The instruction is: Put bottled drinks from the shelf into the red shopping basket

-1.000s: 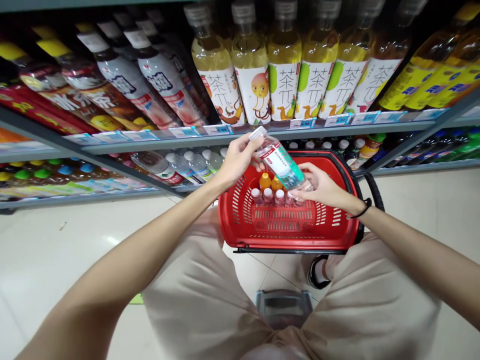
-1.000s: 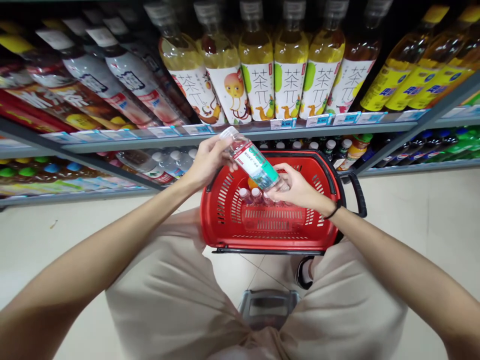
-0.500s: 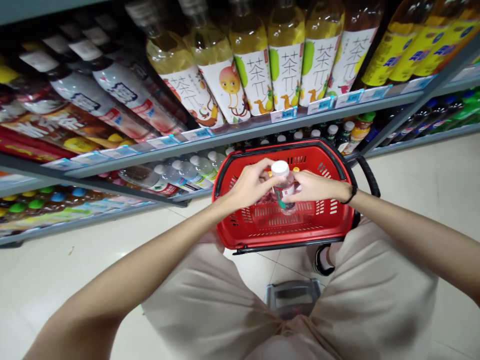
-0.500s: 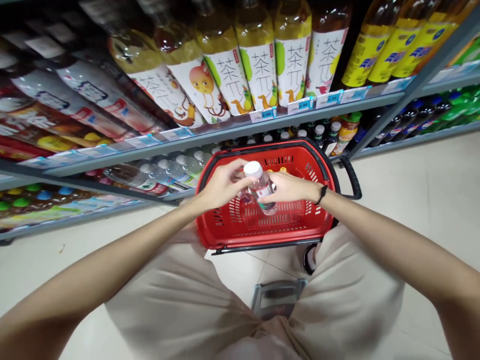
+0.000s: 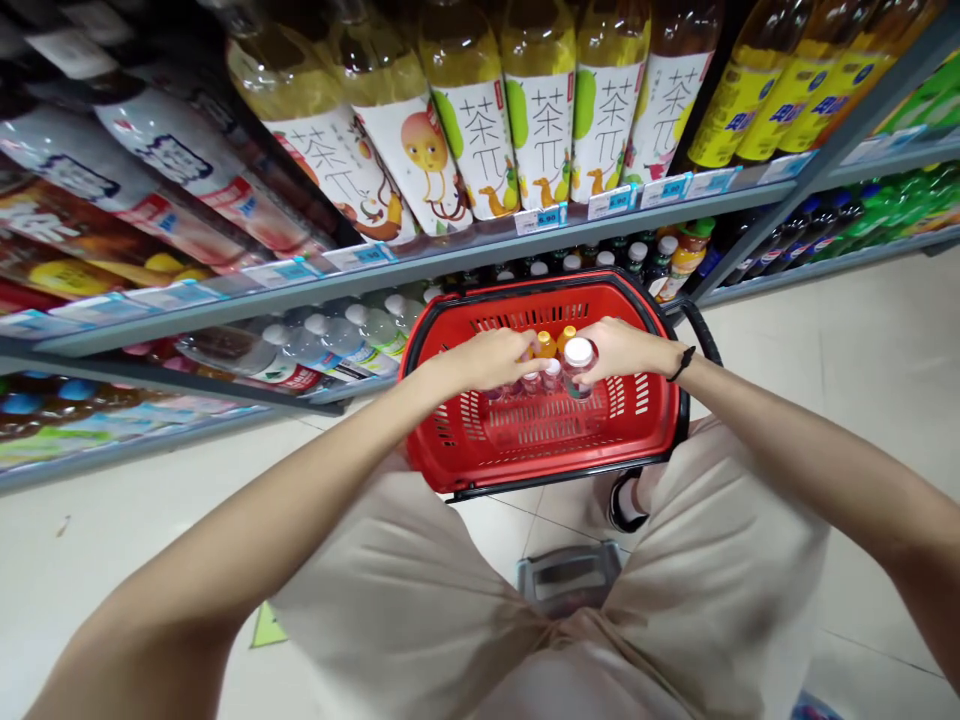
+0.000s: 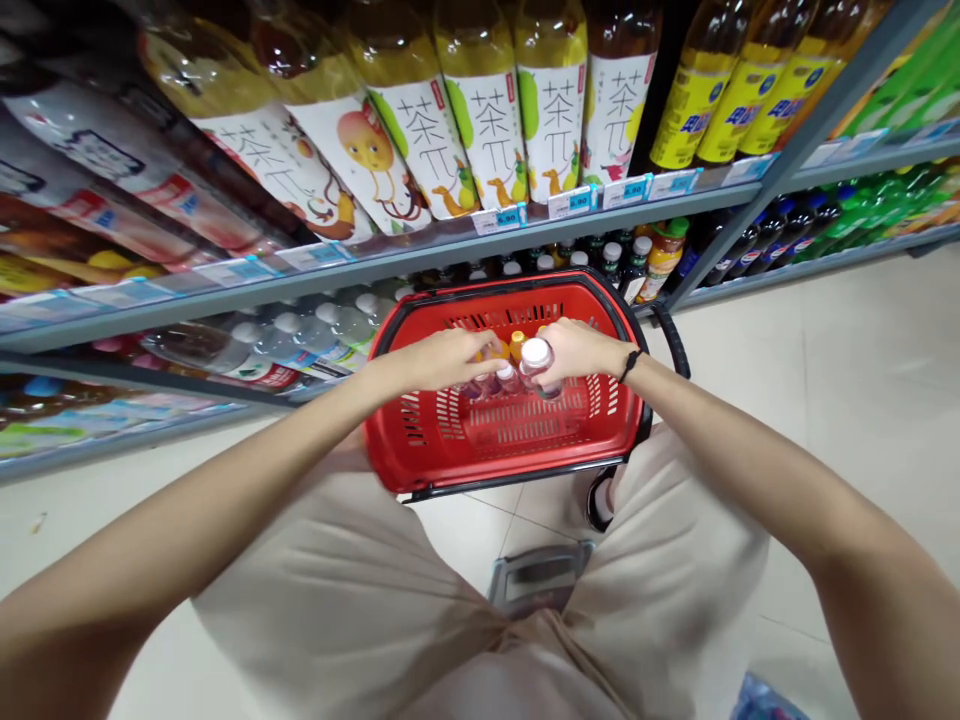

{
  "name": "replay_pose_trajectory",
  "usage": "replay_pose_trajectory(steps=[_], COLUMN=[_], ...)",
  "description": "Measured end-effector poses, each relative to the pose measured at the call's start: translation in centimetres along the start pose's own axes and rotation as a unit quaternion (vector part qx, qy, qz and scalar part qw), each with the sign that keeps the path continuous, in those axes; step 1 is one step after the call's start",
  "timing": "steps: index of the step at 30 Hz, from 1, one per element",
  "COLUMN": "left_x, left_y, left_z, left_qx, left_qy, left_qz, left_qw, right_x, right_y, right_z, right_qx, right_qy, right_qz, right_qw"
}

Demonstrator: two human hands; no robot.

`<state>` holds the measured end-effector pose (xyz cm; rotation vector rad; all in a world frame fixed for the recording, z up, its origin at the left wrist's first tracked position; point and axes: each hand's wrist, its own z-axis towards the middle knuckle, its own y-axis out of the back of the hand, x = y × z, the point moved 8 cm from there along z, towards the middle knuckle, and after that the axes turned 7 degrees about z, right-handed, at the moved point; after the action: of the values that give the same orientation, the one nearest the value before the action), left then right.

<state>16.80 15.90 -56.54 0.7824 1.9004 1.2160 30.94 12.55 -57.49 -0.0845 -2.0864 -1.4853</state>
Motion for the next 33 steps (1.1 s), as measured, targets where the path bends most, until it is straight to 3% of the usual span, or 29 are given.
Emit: replay_pose_trajectory(steps=[3, 9, 14, 18, 22, 28, 33], left_x=[2.9, 11.3, 15.4, 16.8, 16.8, 16.2, 16.8], left_y=[-1.1, -2.2, -3.2, -3.8, -4.5, -5.2, -6.8], left_z=[-0.5, -2.6, -5.2, -6.9, -7.2, -6.1, -5.1], left_qx=[0.066, 0.017, 0.003, -0.003, 0.007, 0.013, 0.025], left_qy=[0.025, 0.088, 0.110, 0.137, 0.141, 0.113, 0.104], left_qz=[0.047, 0.034, 0.002, -0.014, -0.017, -0.014, -0.014], left_qw=[0.996, 0.995, 0.994, 0.991, 0.990, 0.993, 0.994], right_x=[-2.0, -6.2, -9.3, -11.0, -12.0, -12.4, -10.6], right_y=[-1.5, -5.3, -8.5, -10.9, -12.5, -12.7, -12.2], right_z=[-0.5, -0.5, 1.2, 2.6, 4.2, 5.4, 5.2], right_qx=[0.055, 0.154, 0.184, 0.190, 0.211, 0.227, 0.217], right_qy=[-0.052, -0.136, -0.171, -0.182, -0.193, -0.211, -0.196], right_qz=[-0.062, -0.152, -0.171, -0.186, -0.192, -0.171, -0.129], right_qw=[0.995, 0.967, 0.953, 0.947, 0.939, 0.935, 0.948])
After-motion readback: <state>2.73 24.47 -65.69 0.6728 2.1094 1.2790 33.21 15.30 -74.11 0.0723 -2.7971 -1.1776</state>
